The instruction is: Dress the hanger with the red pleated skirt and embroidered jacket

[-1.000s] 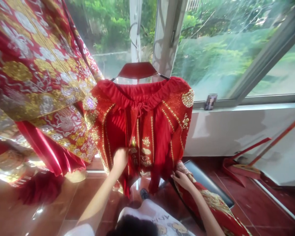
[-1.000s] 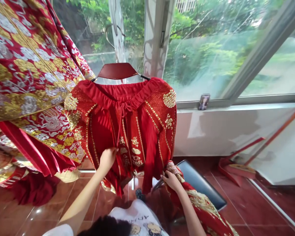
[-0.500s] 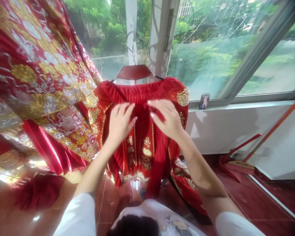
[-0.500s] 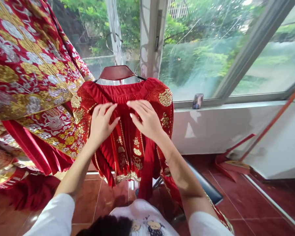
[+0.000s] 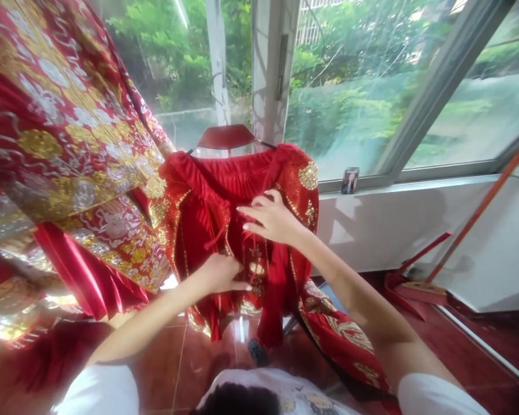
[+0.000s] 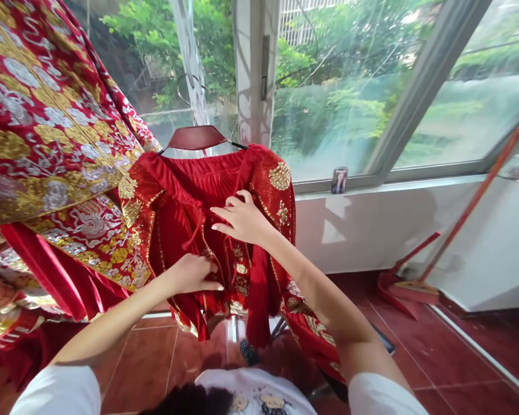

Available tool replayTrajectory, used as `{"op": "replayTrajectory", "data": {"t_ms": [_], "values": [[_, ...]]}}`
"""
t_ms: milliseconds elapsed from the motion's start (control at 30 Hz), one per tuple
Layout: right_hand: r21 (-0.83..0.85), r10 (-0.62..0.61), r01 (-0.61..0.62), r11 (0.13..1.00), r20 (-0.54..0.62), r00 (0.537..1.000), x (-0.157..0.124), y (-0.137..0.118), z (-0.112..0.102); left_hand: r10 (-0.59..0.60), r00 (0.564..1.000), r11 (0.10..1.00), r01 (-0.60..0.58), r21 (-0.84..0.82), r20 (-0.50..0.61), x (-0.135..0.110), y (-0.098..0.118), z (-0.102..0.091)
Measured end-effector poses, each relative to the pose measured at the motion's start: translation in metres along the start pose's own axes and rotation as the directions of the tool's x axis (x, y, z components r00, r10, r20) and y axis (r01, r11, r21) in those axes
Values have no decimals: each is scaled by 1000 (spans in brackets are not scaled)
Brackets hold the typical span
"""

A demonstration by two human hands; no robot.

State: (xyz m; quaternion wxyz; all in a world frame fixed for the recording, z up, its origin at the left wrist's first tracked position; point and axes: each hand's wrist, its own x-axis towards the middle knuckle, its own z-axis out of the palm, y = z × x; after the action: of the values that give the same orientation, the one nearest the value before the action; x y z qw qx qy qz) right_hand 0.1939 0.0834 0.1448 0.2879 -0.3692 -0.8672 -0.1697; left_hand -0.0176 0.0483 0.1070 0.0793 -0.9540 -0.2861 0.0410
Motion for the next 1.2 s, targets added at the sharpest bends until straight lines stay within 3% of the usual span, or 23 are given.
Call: {"op": "replayTrajectory", "data": {"t_ms": [33, 100, 167, 233, 267, 367, 500, 600, 700, 800, 900, 1033, 1200], "values": [[-25, 6, -6, 1000, -15, 1000, 0, -1, 3, -1, 1000, 999, 2, -39, 24, 1, -3, -8], [-56, 65, -70, 996, -89, 994, 1, -1, 12, 17, 992, 1000, -19, -16, -126, 5, -13, -31], [-64, 137, -154, 986, -218, 966, 1, -2, 24, 34, 919, 991, 21, 135, -393, 13, -26, -53], [-73, 166, -206, 976, -368, 915, -3, -8, 38, 66, 845, 957, 98, 275, -530, 23, -38, -67], [-80, 166, -222, 972, -436, 884, -6, -12, 45, 59, 841, 938, 137, 317, -537, 28, -44, -70], [-64, 170, -241, 968, -539, 825, -16, -28, 66, -50, 904, 907, 219, 360, -425, 42, -56, -69], [182, 400, -358, 916, -493, 773, -17, -44, 86, -102, 958, 932, 186, 312, -267, 52, -60, -66], [440, 616, -454, 775, -367, 697, -10, -50, 90, -81, 971, 957, 138, 255, -223, 55, -59, -70], [606, 723, -479, 635, -248, 644, -3, -56, 89, -93, 974, 970, 135, 201, -205, 53, -60, -73], [617, 756, -507, 602, -236, 611, 0, -62, 86, -113, 970, 976, 149, 160, -218, 47, -62, -72], [587, 758, -531, 611, -241, 606, 1, -68, 83, -110, 962, 980, 147, 135, -251, 36, -61, -72], [640, 766, -511, 574, -199, 611, 0, -79, 80, -61, 966, 962, 125, 244, -253, 21, -53, -73], [721, 800, -485, 495, -160, 578, -19, -100, 108, 55, 932, 952, 60, 301, -358, 3, -48, -74]]}}
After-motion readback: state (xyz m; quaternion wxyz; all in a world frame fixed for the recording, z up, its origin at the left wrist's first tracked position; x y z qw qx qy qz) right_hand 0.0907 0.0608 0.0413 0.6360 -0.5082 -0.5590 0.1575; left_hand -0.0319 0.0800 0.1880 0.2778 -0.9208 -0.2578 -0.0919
